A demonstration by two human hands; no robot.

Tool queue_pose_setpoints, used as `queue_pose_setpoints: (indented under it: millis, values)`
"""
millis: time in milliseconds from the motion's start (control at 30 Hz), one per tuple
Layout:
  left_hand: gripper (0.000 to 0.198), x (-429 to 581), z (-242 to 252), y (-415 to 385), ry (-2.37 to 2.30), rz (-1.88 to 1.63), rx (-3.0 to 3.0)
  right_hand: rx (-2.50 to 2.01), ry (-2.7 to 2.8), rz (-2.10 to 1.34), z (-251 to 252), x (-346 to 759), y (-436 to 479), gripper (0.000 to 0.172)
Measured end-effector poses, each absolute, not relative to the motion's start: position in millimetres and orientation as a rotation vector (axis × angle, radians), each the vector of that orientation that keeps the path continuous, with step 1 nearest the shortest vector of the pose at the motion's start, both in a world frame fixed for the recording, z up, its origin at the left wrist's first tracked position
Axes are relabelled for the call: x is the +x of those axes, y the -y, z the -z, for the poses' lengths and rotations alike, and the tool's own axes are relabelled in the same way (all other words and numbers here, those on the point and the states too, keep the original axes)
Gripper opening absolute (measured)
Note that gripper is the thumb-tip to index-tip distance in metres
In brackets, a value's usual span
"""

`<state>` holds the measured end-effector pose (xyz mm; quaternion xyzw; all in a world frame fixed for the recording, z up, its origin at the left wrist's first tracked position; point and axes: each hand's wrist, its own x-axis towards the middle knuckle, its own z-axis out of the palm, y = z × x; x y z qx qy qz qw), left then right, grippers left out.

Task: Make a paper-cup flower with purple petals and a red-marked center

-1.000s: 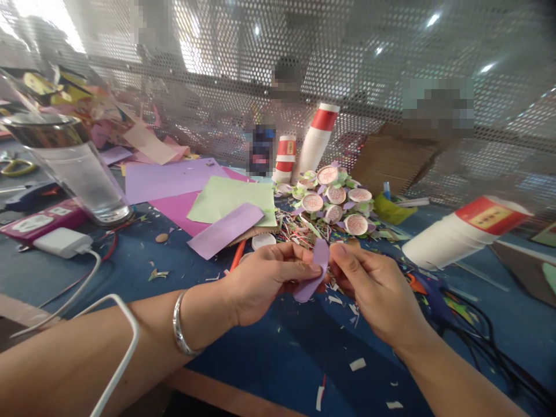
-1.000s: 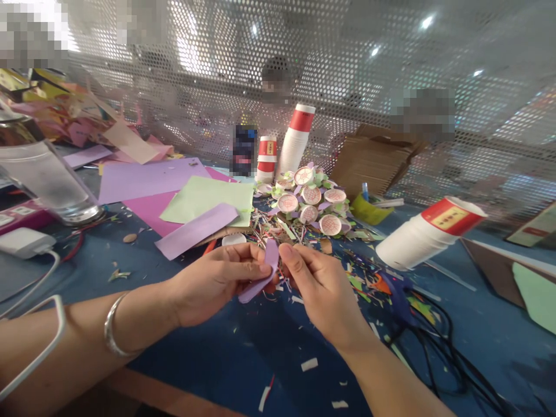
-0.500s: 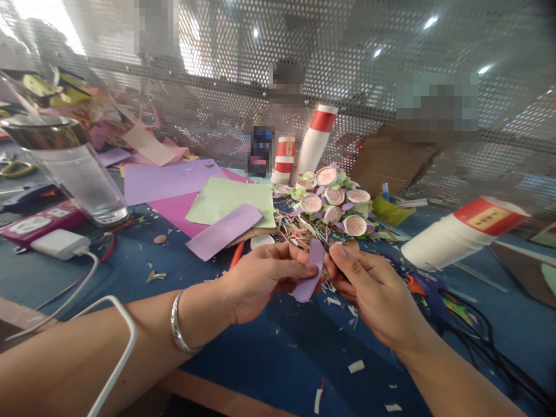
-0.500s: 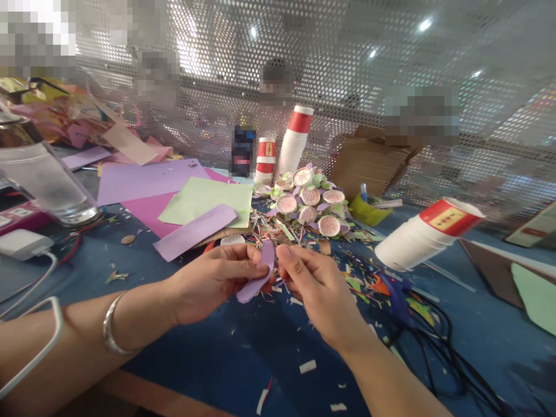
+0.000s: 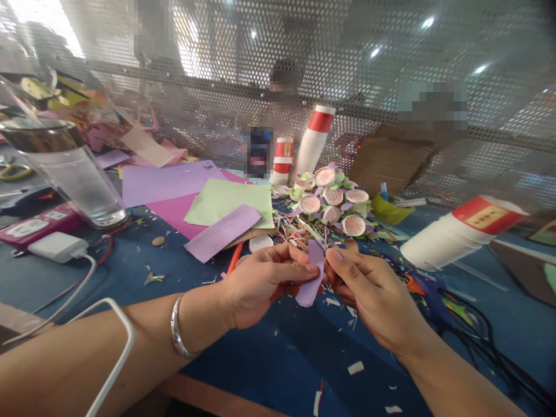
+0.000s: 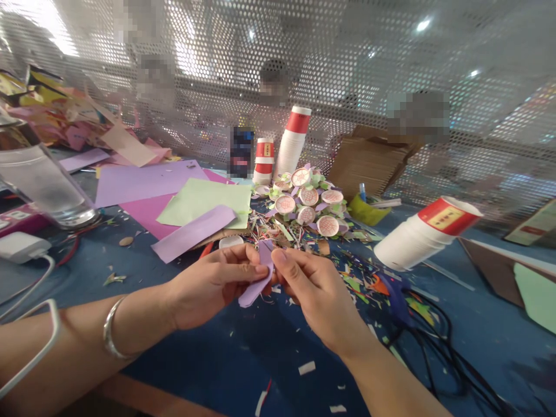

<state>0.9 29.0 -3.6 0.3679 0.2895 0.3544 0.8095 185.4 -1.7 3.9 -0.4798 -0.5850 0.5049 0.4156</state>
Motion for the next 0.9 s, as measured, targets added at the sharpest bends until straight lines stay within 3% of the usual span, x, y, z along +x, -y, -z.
queue_pose_setpoints:
  millis: [900]
  values:
    - [0.025,3.3,0.1,-27.6,-0.556,-0.758,0.751,-1.230,1.394,-1.173,-7.8,185.5,1.9,0.048]
